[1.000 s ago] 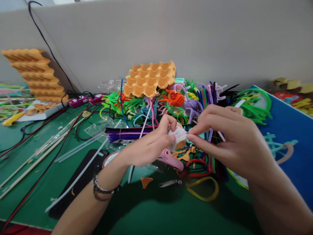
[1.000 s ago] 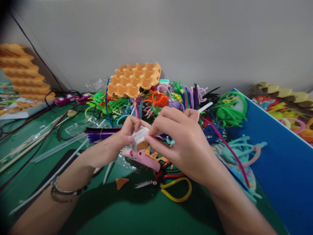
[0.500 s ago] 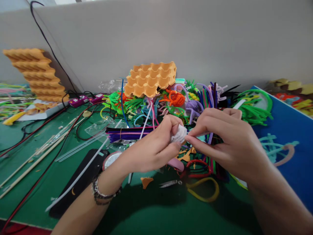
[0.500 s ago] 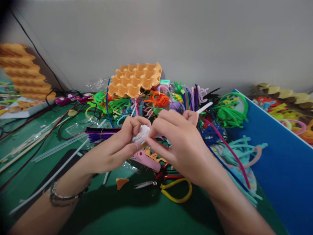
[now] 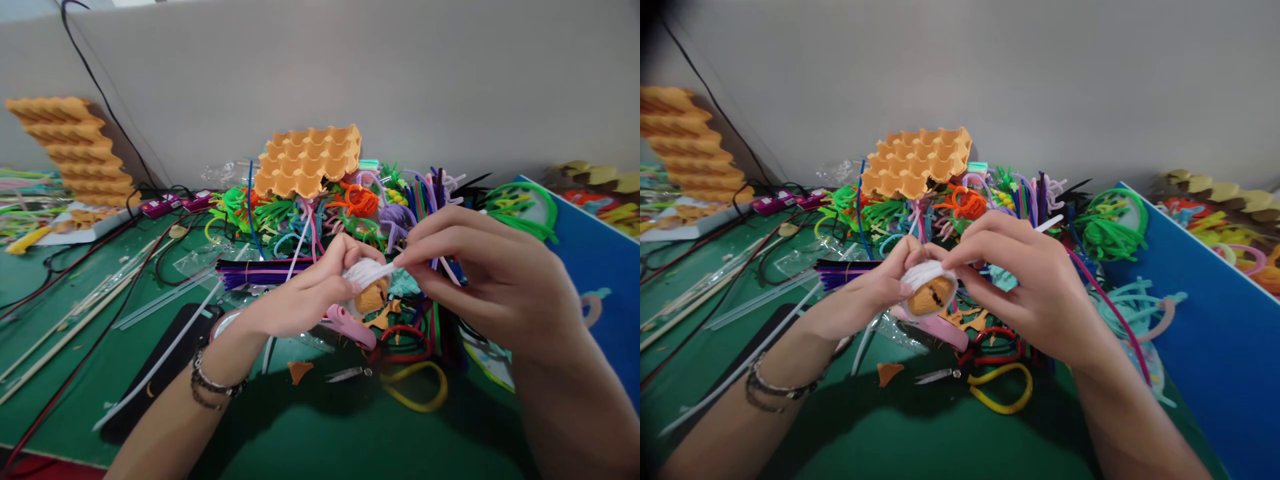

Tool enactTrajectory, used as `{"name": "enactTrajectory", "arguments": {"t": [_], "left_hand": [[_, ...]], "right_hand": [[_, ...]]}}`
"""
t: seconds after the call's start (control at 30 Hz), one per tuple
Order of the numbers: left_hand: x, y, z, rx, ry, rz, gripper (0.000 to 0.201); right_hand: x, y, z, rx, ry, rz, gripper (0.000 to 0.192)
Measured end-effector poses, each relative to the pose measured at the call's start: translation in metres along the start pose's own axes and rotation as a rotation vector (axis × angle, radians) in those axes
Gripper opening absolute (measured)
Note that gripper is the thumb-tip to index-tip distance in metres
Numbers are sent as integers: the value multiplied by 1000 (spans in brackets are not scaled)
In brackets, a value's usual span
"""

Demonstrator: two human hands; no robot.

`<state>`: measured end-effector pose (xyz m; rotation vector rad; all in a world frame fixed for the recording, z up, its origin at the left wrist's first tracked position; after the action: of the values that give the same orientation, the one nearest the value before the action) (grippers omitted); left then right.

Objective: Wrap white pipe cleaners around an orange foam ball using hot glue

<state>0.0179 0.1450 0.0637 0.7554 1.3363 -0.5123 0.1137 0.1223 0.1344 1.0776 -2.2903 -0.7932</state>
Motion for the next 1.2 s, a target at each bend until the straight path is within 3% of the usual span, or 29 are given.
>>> {"name": "enactTrajectory", "arguments": {"t": [0.17, 0.63, 0.8, 0.97, 1.2], "left_hand": [[-1, 0, -3, 10, -82, 6, 16], [-3, -3, -12, -24, 28, 37, 9], [1, -1, -16, -107, -147, 61, 16], [-8, 3, -15, -136, -403, 177, 23], [-9, 1, -16, -122, -409, 235, 24]], "right_hand": [[1, -1, 1, -21, 0, -9, 15], [8, -2, 9, 21, -22, -82, 17], [3, -1, 8, 26, 16, -38, 14], [4, -2, 5, -59, -41, -63, 12], [8, -9, 9, -135, -172, -147, 13]]}}
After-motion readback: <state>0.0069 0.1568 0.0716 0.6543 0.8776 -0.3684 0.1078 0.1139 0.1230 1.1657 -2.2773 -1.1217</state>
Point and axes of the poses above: each hand's wrist, its own y-axis towards the middle knuckle, its own z-axis out of the palm, x = y × z, the point moved 8 cm from there along y, towards the middle knuckle, and after that the axes turned 8 degrees about -y, right-handed, at the moved point
